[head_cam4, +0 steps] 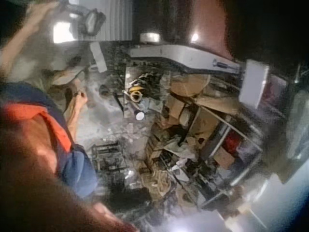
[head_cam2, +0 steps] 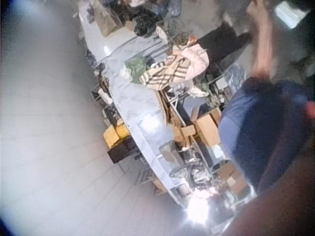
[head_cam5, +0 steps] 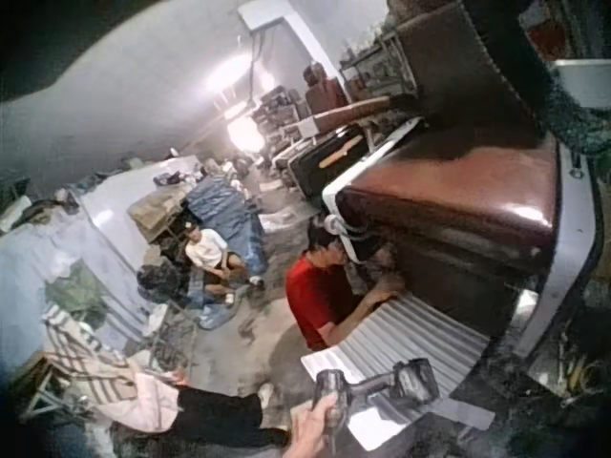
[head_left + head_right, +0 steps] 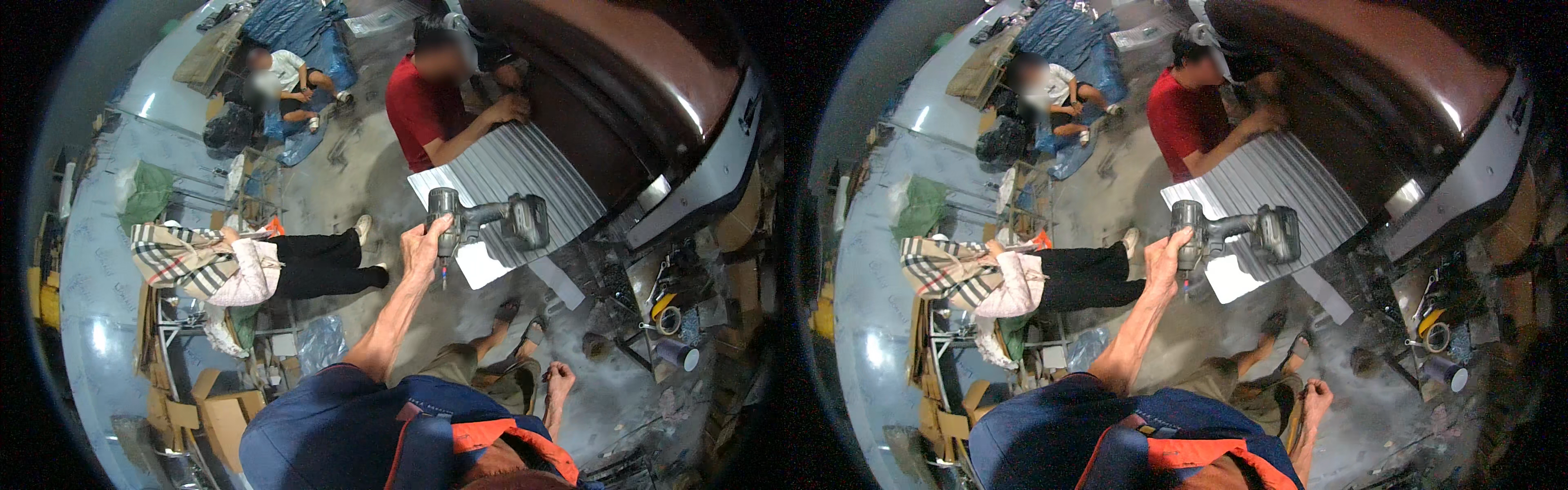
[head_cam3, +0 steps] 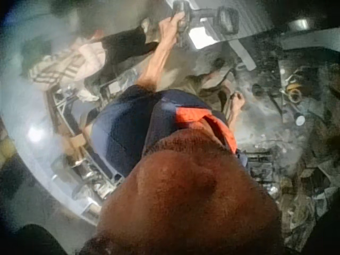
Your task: The person uses a cordless drill to fasten screws into a metal step plate attached to a three-wheeled vehicle. They position the plate, align screws, and drive them in while another person assists by holding the plate.
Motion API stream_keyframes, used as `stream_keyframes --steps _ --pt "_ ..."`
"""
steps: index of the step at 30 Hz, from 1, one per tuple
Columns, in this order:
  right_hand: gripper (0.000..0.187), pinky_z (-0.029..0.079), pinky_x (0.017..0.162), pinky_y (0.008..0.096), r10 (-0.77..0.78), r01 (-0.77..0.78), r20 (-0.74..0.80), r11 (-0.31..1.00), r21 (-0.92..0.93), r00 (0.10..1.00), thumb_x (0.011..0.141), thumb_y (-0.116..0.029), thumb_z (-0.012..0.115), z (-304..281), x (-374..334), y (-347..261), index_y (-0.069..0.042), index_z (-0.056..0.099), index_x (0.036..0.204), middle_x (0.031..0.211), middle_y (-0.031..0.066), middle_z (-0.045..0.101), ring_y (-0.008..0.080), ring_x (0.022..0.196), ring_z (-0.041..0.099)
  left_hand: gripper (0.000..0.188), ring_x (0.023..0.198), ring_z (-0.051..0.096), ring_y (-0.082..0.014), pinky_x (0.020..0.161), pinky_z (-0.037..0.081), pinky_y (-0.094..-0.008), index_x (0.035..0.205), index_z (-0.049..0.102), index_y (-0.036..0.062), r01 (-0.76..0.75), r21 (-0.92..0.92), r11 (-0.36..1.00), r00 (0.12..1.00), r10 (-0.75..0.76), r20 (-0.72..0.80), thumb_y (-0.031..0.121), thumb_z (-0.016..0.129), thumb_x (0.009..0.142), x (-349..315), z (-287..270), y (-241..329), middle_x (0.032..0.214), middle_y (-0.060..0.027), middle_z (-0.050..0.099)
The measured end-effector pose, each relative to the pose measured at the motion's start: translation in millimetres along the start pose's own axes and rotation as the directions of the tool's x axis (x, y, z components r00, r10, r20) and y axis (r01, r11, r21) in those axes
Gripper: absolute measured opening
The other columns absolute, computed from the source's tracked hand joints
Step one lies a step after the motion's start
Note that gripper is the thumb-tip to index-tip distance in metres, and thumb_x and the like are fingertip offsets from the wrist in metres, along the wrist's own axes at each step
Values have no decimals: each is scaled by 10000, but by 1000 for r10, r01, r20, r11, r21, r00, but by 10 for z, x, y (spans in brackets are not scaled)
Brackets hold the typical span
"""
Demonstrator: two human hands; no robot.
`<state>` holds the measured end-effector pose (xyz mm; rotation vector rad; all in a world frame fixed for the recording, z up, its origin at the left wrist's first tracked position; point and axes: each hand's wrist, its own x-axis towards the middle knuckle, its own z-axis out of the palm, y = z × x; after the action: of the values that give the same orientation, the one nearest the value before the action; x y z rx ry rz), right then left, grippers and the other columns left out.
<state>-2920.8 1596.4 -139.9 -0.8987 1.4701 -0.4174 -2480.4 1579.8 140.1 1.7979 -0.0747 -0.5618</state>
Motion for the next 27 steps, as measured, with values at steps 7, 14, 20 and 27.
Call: stream_keyframes --steps 7,14,20,27 --pt "130 469 496 289 107 -108 -6 993 -55 994 893 25 572 209 17 570 7 641 784 645 14 563 101 522 506 494 582 569 -145 520 463 -343 768 687 -52 81 -19 997 989 -83 -120 422 821 737 614 56 -380 695 -78 638" --pt "153 449 459 311 -72 68 -32 990 -123 997 883 15 580 101 212 723 -10 581 731 631 38 556 117 501 500 520 620 635 -182 566 512 -345 851 703 -62 190 -64 980 974 -196 -114 438 801 744 525 69 -351 742 -118 683" --pt "150 446 519 289 104 -105 26 993 60 994 869 -21 630 -218 220 220 12 598 727 657 37 595 111 566 524 564 670 632 -196 586 512 -356 860 640 -22 133 146 980 971 -100 -215 510 785 745 430 22 -394 779 -104 657" --pt "142 474 482 316 149 -146 89 989 -32 985 868 -28 604 -704 271 -99 2 586 730 652 36 573 143 526 537 585 722 547 -188 595 445 -371 859 519 56 135 184 974 979 -102 -178 588 742 763 419 -36 -736 769 -59 536"
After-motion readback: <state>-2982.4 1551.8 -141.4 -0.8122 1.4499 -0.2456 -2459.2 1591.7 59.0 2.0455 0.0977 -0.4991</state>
